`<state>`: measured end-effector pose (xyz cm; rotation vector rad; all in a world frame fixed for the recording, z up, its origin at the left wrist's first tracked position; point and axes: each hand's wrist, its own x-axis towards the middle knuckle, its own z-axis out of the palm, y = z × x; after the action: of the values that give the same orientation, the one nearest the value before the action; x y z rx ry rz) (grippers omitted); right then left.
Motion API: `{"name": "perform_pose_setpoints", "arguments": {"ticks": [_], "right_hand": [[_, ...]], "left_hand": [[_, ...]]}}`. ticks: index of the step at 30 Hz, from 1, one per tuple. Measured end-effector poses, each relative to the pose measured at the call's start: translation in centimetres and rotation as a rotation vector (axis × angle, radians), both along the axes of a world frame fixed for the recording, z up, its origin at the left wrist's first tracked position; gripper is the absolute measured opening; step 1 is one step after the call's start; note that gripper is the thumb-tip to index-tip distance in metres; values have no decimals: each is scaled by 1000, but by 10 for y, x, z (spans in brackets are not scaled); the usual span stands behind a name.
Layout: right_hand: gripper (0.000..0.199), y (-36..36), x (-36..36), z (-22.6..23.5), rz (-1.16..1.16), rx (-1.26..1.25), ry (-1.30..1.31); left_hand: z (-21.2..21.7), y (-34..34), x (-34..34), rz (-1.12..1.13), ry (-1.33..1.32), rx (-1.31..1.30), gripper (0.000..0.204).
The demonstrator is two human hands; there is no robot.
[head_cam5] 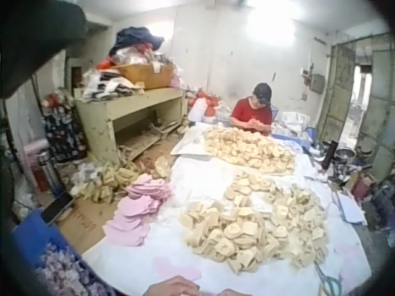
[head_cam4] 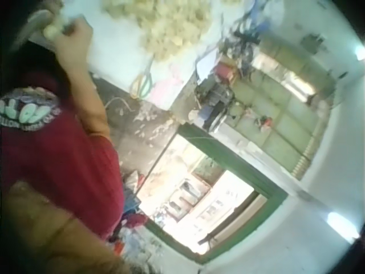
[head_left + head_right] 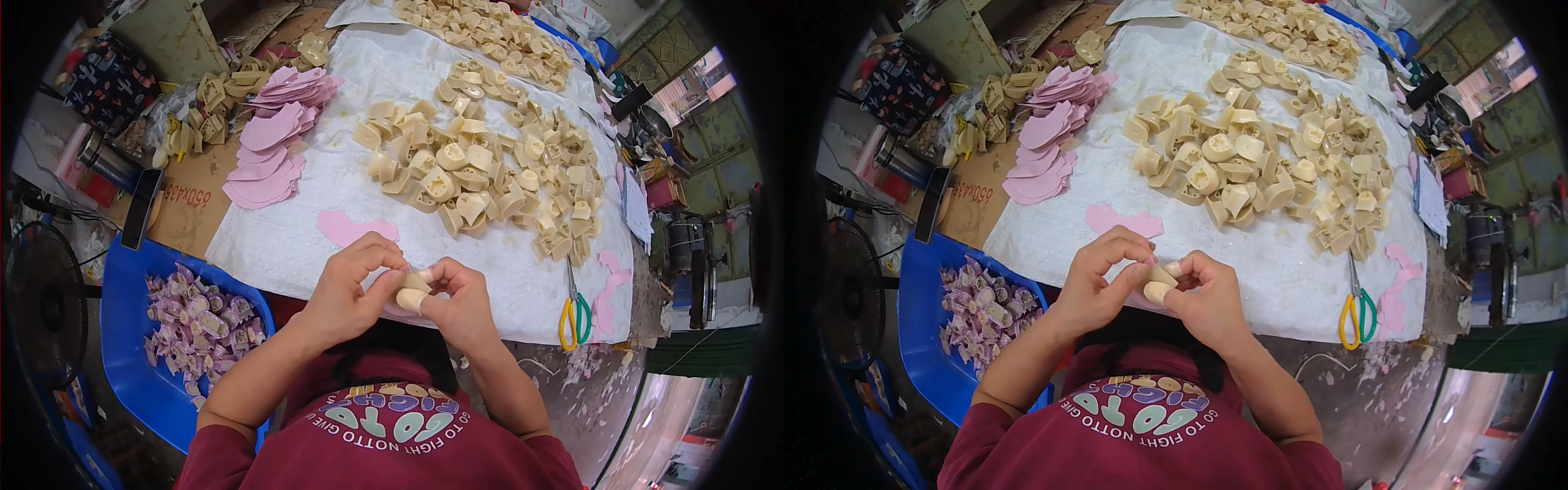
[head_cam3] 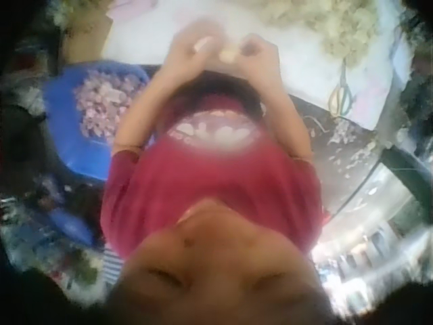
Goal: The person wraps small, beige, heart-shaped items with pink, glittery paper. They pick up a heart-shaped item and a pink paper, wrap the paper around the item, and place the finished product into a blue bin. The process is repeated continuously throughout the video.
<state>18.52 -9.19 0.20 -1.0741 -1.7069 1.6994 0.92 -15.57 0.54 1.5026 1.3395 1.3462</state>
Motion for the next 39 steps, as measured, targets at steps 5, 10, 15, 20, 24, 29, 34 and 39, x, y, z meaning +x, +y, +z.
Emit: {"name": "perform_pose_setpoints", "arguments": {"ticks": [5, 10, 15, 20, 24, 29, 34, 39], "right_hand": [[17, 0, -1, 10, 52, -74, -13], [21, 4, 6, 11, 107, 133, -34], [44, 2, 10, 31, 297, 791, -290], [73, 2, 20, 21, -91, 552, 25], [68, -15, 16, 14, 3, -302, 492], [30, -10, 21, 3, 54, -425, 657], [24, -18, 14, 19, -52, -425, 537], [25, -23, 4, 28, -129, -335, 433]], "left_hand": [[-3, 2, 1, 12, -42, 29, 5], [-8, -6, 8, 12, -58, 123, 8], [-2, -22, 8, -108, -486, -21, 15], [-8, -28, 4, 81, -322, 224, 18], [-2, -27, 11, 36, -108, 407, 27], [5, -28, 8, 28, 37, 499, 28], [4, -27, 5, 87, 226, 472, 25], [-1, -17, 13, 155, 348, 508, 25]]}}
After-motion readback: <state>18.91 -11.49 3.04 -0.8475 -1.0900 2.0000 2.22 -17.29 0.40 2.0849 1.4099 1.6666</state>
